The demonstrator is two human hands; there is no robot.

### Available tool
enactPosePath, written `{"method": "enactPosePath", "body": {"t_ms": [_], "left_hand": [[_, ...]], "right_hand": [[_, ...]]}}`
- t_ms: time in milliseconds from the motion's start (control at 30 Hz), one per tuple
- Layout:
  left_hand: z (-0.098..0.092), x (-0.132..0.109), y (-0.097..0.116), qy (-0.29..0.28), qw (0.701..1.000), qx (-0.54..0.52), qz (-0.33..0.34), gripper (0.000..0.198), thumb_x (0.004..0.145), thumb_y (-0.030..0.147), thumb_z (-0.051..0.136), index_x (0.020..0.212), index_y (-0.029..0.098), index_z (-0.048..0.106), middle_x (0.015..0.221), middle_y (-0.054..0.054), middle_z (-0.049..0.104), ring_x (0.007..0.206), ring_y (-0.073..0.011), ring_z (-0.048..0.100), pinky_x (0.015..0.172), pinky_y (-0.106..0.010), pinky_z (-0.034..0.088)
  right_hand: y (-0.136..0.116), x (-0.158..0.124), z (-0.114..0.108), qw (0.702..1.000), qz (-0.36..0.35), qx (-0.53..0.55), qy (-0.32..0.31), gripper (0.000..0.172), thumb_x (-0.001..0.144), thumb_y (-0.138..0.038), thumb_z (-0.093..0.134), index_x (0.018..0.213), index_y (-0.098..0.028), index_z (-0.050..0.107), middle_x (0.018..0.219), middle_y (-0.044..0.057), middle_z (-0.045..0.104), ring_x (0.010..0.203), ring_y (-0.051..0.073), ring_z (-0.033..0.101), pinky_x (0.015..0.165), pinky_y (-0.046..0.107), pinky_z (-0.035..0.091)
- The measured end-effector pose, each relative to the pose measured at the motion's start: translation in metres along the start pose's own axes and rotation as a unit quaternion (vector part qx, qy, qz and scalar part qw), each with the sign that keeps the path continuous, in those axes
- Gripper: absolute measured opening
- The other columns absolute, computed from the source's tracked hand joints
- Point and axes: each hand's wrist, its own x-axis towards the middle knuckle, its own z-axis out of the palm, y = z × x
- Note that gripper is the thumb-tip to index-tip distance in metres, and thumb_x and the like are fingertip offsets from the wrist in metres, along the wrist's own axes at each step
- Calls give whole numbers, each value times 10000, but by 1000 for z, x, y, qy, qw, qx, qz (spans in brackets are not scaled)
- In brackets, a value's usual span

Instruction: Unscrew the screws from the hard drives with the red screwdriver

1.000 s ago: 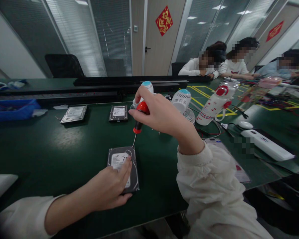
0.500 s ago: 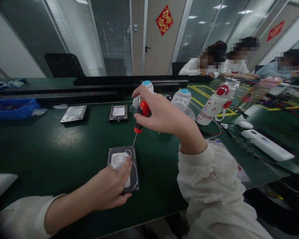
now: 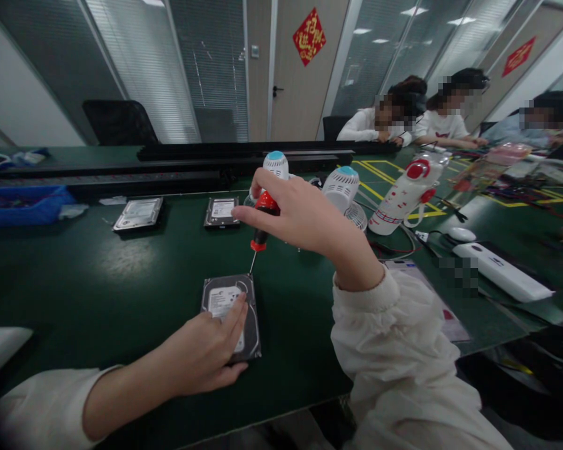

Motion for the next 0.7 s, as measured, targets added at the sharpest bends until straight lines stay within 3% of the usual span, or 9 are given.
{"method": "enactPosePath", "body": {"t_ms": [133, 233, 367, 467, 567, 700], "left_hand": [[0, 0, 1, -11, 1000, 2, -3, 822, 984, 606, 475, 1386, -98, 604, 1418, -415, 556, 720, -311, 762, 522, -367, 558], [-1, -2, 2, -21, 1000, 0, -2, 814, 987, 600, 474, 1390, -96, 601, 1432, -416, 542, 693, -301, 757, 504, -366, 549], [-3, -2, 1, -25, 1000, 2, -2, 809, 990, 601, 466, 1392, -88, 604, 1444, -416, 531, 702, -306, 760, 511, -372, 552], [-4, 0, 0, -36, 999, -3, 3, 808, 992, 597, 466, 1397, -89, 598, 1450, -414, 526, 749, -318, 770, 510, -359, 547], [-4, 1, 0, -37, 999, -6, 6, 805, 998, 580, 463, 1408, -103, 579, 1451, -427, 515, 711, -309, 761, 497, -366, 540], [-3, 0, 0, -30, 999, -11, 3, 803, 996, 579, 475, 1391, -110, 590, 1442, -439, 515, 690, -315, 756, 501, -381, 542]], "right_hand": [[1, 0, 0, 1000, -12, 4, 7, 222, 913, -357, 587, 1063, -200, 541, 690, -31, 526, 612, 134, 432, 648, 316, 297], [3, 0, 0, 999, -38, 27, 9, 289, 823, -244, 601, 1096, -193, 520, 709, -39, 504, 620, 132, 429, 652, 316, 310], [1, 1, 0, 998, -48, 37, 9, 214, 905, -361, 600, 1024, -190, 554, 794, 0, 568, 664, 141, 479, 676, 325, 333], [-1, 2, 1, 1000, -7, 22, 10, 327, 974, -521, 545, 949, -196, 569, 771, 16, 593, 663, 153, 495, 660, 330, 320], [0, 2, 1, 1000, 4, 20, 22, 262, 934, -446, 624, 1027, -213, 547, 758, -7, 581, 637, 144, 471, 634, 321, 316], [2, 1, 1, 998, -31, 57, 27, 305, 876, -398, 692, 1059, -231, 514, 777, -24, 559, 639, 137, 463, 628, 315, 344]]}}
